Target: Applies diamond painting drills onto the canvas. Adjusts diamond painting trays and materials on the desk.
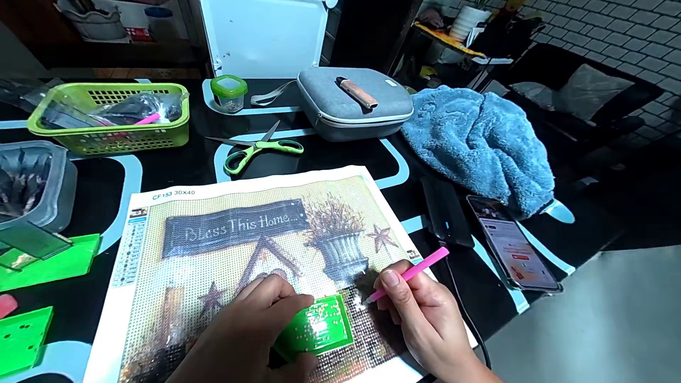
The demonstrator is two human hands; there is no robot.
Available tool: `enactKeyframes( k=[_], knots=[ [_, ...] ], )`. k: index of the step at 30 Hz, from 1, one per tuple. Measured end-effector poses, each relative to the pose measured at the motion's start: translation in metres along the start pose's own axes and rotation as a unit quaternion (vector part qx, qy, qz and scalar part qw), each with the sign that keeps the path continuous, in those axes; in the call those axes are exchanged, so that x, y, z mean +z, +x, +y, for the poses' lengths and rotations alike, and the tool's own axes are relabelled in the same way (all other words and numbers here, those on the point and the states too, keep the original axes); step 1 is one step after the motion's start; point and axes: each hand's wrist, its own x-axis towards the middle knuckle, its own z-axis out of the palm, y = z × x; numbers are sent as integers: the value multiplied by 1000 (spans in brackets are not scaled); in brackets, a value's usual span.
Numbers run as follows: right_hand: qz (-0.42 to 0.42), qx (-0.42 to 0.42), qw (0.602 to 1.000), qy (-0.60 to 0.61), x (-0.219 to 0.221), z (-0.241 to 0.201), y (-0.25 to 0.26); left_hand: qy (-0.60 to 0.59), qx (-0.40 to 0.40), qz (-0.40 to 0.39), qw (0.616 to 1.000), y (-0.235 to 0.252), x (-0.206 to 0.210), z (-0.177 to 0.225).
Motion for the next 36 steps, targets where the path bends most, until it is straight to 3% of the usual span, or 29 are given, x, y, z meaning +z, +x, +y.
enactKeyframes(
  k=[7,17,25,36],
  knots=[
    [-19,-42,996,-78,0,0,-1,6,-1,2,1000,0,1,0],
    [-38,-49,994,-94,-3,-1,0,14,30,35,999,-2,6,-6],
    [-39,-26,997,60,16,-12,7,33,46,69,996,-2,13,-11],
    [-61,-56,997,-4,27,-10,8,31,45,72,996,-2,15,-11]
  ],
)
